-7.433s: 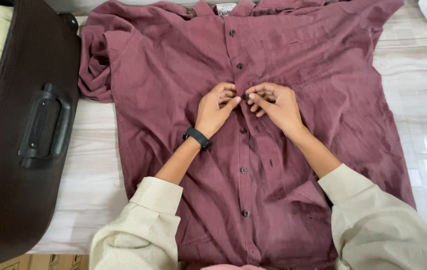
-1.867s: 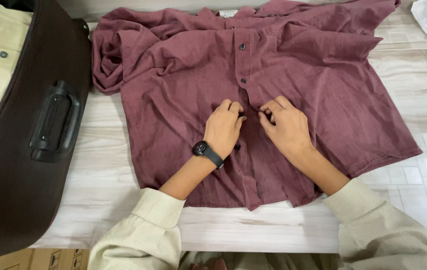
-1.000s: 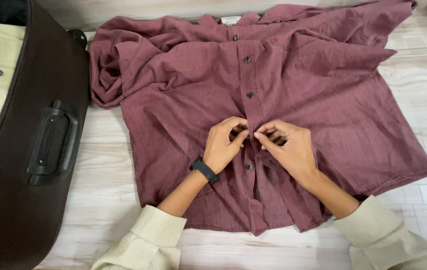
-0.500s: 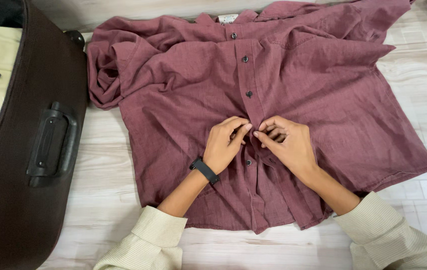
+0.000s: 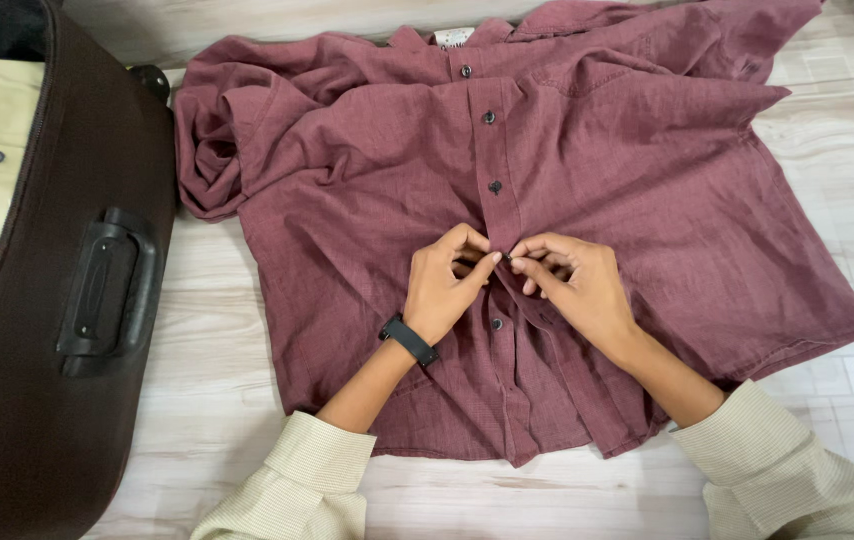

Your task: The person buttons a shirt, folds it into a rectangle, and places it into a suitcase; then they repeat the process with a t-shirt.

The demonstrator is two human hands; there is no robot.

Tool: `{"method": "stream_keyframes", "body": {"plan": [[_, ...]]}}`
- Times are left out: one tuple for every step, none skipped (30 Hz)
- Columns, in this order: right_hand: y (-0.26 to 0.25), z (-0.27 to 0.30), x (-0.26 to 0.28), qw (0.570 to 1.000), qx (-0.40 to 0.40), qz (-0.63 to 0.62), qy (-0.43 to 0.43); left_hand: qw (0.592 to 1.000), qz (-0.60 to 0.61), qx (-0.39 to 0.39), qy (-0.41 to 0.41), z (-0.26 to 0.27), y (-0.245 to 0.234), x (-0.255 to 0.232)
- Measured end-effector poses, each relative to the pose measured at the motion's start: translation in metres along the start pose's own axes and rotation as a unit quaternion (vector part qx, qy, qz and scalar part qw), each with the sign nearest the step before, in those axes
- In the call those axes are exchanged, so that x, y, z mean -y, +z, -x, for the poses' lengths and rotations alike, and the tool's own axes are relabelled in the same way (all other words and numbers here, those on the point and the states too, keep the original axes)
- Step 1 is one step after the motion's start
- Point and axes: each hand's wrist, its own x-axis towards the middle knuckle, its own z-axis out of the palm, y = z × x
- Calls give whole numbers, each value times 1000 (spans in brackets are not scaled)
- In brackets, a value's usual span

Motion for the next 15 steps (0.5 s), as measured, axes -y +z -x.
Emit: {"method": "stream_keyframes", "body": {"plan": [[0,0,0,1000,3,-7,5,1000,9,3,-8,0,0,1],[0,0,1,1000,7,-14,9,1000,18,7,-16,0,-1,1],[0,0,2,1000,7,-14,9,1000,18,7,-16,1,-1,2],[0,0,2,1000,9,-2,15,1000,13,10,1,1,-1,2],[0,0,3,1000,11,11,21,1000,9,13,17,1,-1,3],[0,1,3,1000,11,11,21,1000,8,14,17,1,-1,3],[-1,0,3,1000,12,6,7,1000,11,14,23,1,-2,4],[-1,0,4,1000,14,1,-6,999,14,14,29,1,-2,4],[-1,1,4,1000,14,1,-6,999,14,14,29,1,-2,4],[0,1,4,1000,15,-2,-4,1000,11,14,18,1,-1,4],[0,1,5,1000,14,-4,-3,1000,8,14,8,0,-1,4],[0,1,5,1000,14,-4,-3,1000,8,14,8,0,-1,4],[0,1,5,1000,13,0,4,1000,13,13,20,1,-1,4],[1,1,4,1000,12,4,11,999,18,12,32,1,-2,4],[1,1,3,1000,12,4,11,999,17,12,32,1,-2,4]]}}
